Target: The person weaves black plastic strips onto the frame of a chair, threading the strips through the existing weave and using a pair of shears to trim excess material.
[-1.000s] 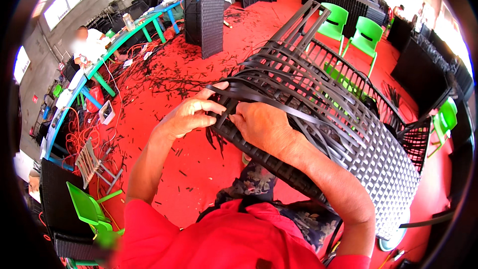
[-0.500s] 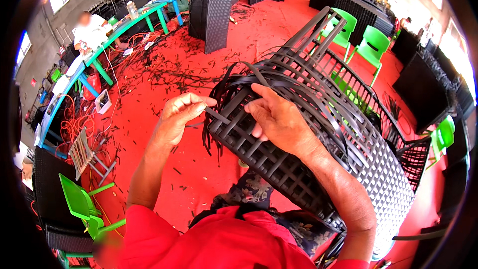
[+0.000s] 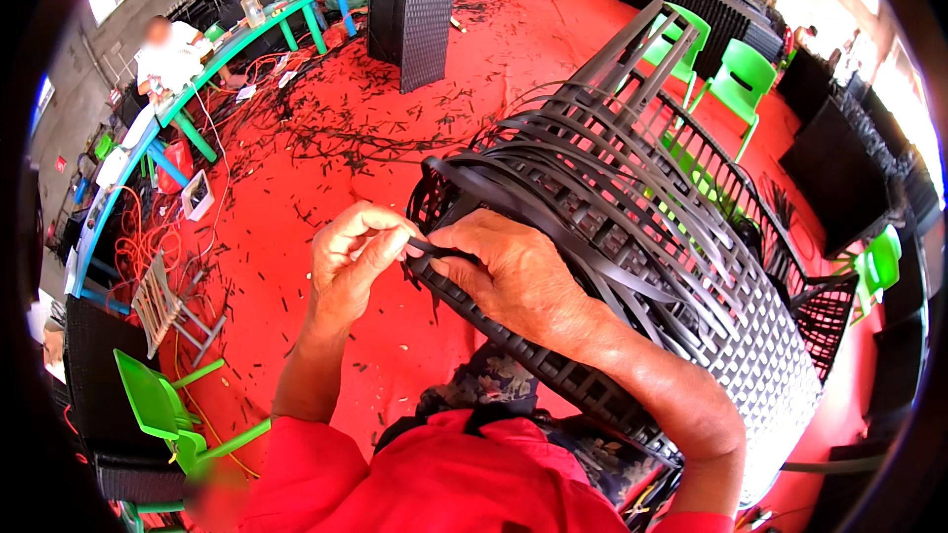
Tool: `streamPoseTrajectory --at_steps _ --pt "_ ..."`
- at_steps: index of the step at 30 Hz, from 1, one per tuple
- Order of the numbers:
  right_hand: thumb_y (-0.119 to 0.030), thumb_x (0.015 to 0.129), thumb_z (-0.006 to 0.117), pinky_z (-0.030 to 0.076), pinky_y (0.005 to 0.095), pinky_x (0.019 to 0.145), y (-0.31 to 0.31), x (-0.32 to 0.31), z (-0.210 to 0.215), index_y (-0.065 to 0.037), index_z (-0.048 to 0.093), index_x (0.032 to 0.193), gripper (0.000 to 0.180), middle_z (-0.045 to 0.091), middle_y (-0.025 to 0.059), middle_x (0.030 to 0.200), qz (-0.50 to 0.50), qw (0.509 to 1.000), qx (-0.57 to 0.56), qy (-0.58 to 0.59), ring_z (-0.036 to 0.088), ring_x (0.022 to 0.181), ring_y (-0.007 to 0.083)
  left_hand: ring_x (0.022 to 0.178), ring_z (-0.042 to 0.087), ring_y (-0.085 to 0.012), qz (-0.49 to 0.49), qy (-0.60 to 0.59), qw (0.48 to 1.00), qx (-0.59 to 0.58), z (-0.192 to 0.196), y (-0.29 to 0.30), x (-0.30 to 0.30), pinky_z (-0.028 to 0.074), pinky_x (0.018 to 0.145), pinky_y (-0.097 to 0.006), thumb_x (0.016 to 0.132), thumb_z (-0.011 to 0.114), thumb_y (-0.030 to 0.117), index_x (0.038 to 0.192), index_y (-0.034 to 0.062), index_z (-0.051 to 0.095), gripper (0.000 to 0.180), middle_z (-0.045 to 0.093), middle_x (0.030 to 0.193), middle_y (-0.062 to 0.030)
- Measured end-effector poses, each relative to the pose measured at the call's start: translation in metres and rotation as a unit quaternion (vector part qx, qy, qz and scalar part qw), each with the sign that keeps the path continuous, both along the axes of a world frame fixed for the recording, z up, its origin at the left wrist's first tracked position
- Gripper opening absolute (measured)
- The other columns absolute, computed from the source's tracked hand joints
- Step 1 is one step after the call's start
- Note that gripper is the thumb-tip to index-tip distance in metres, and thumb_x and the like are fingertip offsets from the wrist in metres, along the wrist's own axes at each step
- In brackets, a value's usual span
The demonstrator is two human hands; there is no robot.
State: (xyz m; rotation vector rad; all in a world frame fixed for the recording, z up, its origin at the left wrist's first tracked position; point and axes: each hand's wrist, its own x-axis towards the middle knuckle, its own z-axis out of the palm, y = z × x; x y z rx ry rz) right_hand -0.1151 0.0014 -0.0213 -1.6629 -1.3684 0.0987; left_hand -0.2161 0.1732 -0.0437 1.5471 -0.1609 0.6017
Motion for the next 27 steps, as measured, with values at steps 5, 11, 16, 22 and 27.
streamPoseTrajectory --at_steps 5,11,16,22,27 --pt "-0.004 0.087 0.066 0.048 0.0264 0.068 -0.005 0.002 -0.004 -0.001 0.061 0.093 0.008 0.061 0.0051 0.084 -0.027 0.976 -0.008 0.214 0.059 0.077 0.0118 0.073 0.06 -0.0117 0.072 0.044 0.982 0.168 -0.003 0.006 -0.001 0.047 0.063 -0.025 0.081 0.074 0.012 0.098 0.0014 0.063 0.022 0.062 0.082 -0.0037" --pt "-0.008 0.09 0.065 0.048 0.0245 0.06 -0.005 0.005 0.001 0.0 0.063 0.096 0.011 0.061 0.0024 0.078 -0.078 0.976 -0.025 0.204 0.057 0.065 0.0085 0.065 0.057 -0.0229 0.203 -0.022 0.871 0.446 0.002 -0.007 0.005 0.044 0.055 -0.033 0.075 0.076 0.012 0.092 0.0018 0.065 0.023 0.057 0.076 -0.0087" --pt "-0.011 0.091 0.064 0.047 0.0232 0.056 -0.007 0.008 0.003 0.0 0.064 0.097 0.012 0.06 0.001 0.076 -0.084 0.964 -0.038 0.248 0.054 0.061 0.0064 0.063 0.055 -0.0259 0.214 -0.019 0.83 0.515 0.014 -0.017 0.002 0.045 0.055 -0.037 0.072 0.073 0.007 0.092 0.002 0.064 0.023 0.051 0.071 -0.0095" --pt "-0.01 0.091 0.063 0.046 0.0226 0.055 -0.005 0.005 0.003 0.0 0.063 0.097 0.011 0.059 0.0 0.076 -0.077 0.962 -0.024 0.262 0.052 0.059 0.0059 0.063 0.056 -0.0245 0.28 -0.063 0.774 0.565 0.004 -0.025 0.004 0.046 0.052 -0.036 0.069 0.071 0.002 0.089 0.0033 0.063 0.022 0.05 0.072 -0.0072" --pt "-0.009 0.092 0.062 0.046 0.0225 0.055 -0.007 0.003 0.0 -0.001 0.062 0.096 0.009 0.057 0.0002 0.076 -0.079 0.967 -0.012 0.242 0.052 0.06 0.0059 0.064 0.055 -0.0232 0.293 -0.111 0.765 0.562 -0.003 -0.026 0.007 0.047 0.053 -0.035 0.069 0.07 0.003 0.089 0.0031 0.061 0.022 0.049 0.073 -0.0063"
